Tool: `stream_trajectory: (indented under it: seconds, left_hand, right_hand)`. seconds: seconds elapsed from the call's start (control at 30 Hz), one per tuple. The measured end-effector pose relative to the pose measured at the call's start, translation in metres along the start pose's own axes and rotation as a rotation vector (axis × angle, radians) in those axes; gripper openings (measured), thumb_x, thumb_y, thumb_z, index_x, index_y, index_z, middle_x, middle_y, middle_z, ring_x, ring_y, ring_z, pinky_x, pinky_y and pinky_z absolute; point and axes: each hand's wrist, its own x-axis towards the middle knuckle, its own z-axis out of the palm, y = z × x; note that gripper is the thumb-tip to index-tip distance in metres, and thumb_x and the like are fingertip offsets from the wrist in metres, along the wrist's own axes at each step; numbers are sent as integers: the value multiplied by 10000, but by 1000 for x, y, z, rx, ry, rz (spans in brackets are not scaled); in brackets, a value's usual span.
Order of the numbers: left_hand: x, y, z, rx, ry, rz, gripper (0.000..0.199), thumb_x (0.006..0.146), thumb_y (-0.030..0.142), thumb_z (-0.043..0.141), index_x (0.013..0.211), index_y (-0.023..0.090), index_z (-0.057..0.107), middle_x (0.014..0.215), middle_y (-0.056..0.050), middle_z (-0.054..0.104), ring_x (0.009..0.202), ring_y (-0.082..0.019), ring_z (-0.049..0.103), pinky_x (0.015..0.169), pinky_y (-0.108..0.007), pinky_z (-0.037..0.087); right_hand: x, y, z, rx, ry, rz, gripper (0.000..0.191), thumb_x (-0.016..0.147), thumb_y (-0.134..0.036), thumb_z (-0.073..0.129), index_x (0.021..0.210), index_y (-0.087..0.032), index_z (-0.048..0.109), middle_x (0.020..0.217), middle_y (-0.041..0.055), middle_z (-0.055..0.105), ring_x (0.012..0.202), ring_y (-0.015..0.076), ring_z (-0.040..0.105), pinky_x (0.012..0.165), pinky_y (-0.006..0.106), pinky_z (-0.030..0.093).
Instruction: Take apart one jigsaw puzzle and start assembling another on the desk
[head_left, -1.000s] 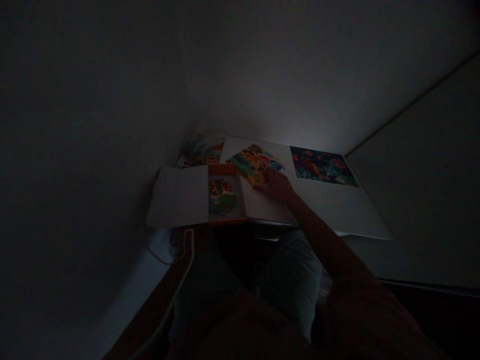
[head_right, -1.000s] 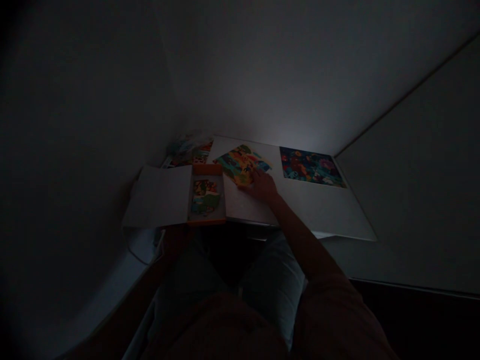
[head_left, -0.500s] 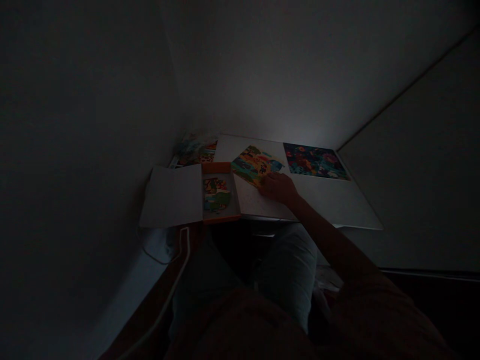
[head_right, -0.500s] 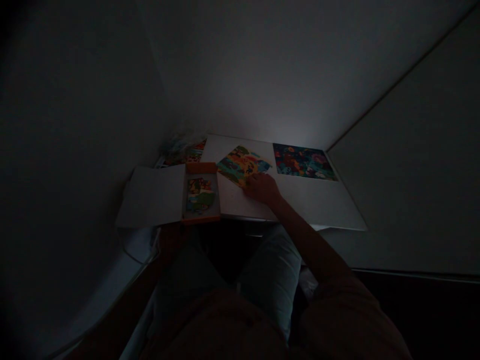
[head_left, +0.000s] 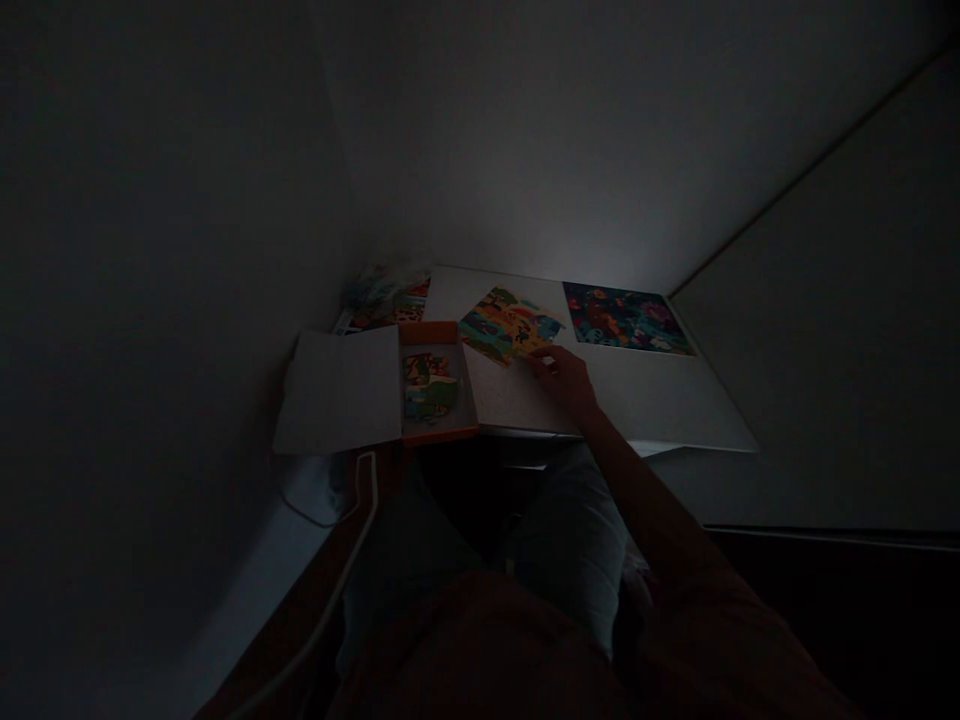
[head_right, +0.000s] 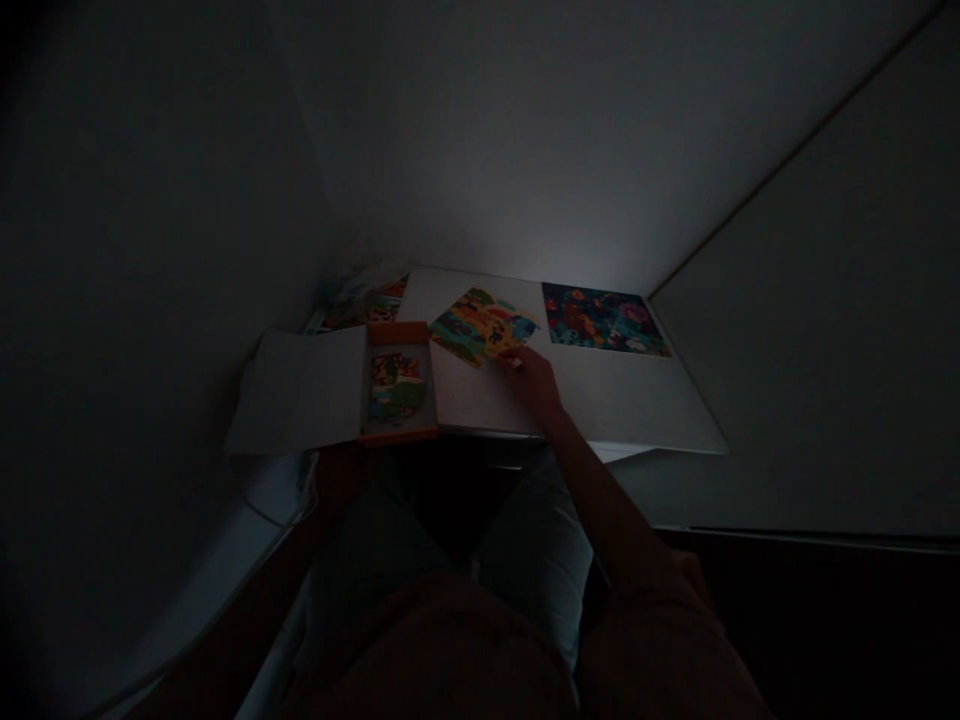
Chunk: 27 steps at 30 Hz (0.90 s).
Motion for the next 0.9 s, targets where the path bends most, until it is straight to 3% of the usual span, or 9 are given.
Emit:
stream_trajectory:
  seconds: [0.1, 0.2, 0.33, 0.5, 0.57, 0.63, 0.73, 0.8, 0.9]
  left_hand:
    - [0, 1, -2, -1, 4, 6, 408, 1089, 383, 574, 1218, 86, 823, 1270, -235, 825, 1251, -389, 750, 1094, -462, 540]
    - [1, 0, 0, -6, 5, 11, 352, 1068, 360, 603, 1170, 112, 831, 1266, -225, 830, 1262, -394, 752, 1113, -477, 542]
    - [1, -2, 4, -15, 19, -7, 301, 1039, 361, 667, 1165, 142, 830, 1297, -235, 823, 1297, -425, 743, 1126, -515, 550]
    - [1, -4, 8, -31, 43, 0, 328, 1077, 344, 629, 1266, 166, 830, 1307, -242, 820, 1308, -430, 742, 1154, -540, 541]
    - [1, -6, 10, -34, 52, 7, 352, 1085, 372, 622, 1280, 168, 832, 1322, -253, 813, 1323, -443, 732, 1171, -548, 530]
    - [0, -8, 12, -40, 59, 10, 358, 1079, 379, 620, 1272, 170, 837, 1330, -246, 812, 1328, -445, 729, 1180, -544, 524]
    - [-1, -12, 16, -57, 60, 1, 363, 1066, 373, 602, 1251, 175, 843, 1289, -220, 826, 1258, -433, 753, 1137, -531, 544]
    - [-1, -14, 18, -70, 59, -7, 377, 1069, 385, 577, 1234, 176, 844, 1254, -212, 832, 1206, -429, 763, 1103, -531, 554]
    - [-1, -16, 20, -103, 61, -12, 368, 1069, 393, 557, 1190, 202, 847, 1222, -194, 836, 1189, -420, 763, 1091, -535, 555]
  right_hand:
    - [-2, 4, 3, 151, 33, 57, 265, 1061, -537, 628, 1220, -440, 818, 1335, 83, 839, 1239, 353, 798, 1079, 531, 691]
    - [-1, 4, 4, 317, 88, 61, 254, 996, -641, 698, 1090, -431, 803, 1250, 83, 850, 1195, 371, 803, 1067, 580, 697]
    - [1, -19, 13, 625, 142, -79, 369, 885, -756, 795, 990, -405, 749, 1107, 68, 845, 1041, 387, 811, 975, 666, 709]
    - [-4, -69, 36, 653, -97, -382, 337, 955, -664, 798, 1194, -428, 767, 1249, 54, 828, 1024, 346, 818, 976, 630, 706]
    - [3, -75, 44, 577, -112, -444, 366, 973, -628, 782, 1265, -408, 765, 1338, 75, 797, 975, 323, 808, 948, 601, 704]
    - [19, -66, 46, 503, -59, -398, 369, 969, -604, 778, 1256, -373, 757, 1311, 93, 787, 953, 317, 784, 926, 586, 696]
    - [55, -32, 37, 370, 35, -187, 328, 937, -496, 834, 1220, -372, 724, 1251, 97, 770, 1074, 342, 737, 995, 593, 664]
    - [78, -7, 23, 166, 63, -2, 356, 917, -408, 888, 1211, -314, 711, 1368, 146, 721, 1243, 347, 692, 1132, 543, 592]
    - [101, 20, -1, -42, 62, 141, 505, 910, -438, 957, 1253, -188, 682, 1619, 282, 551, 1527, 419, 513, 1286, 549, 404]
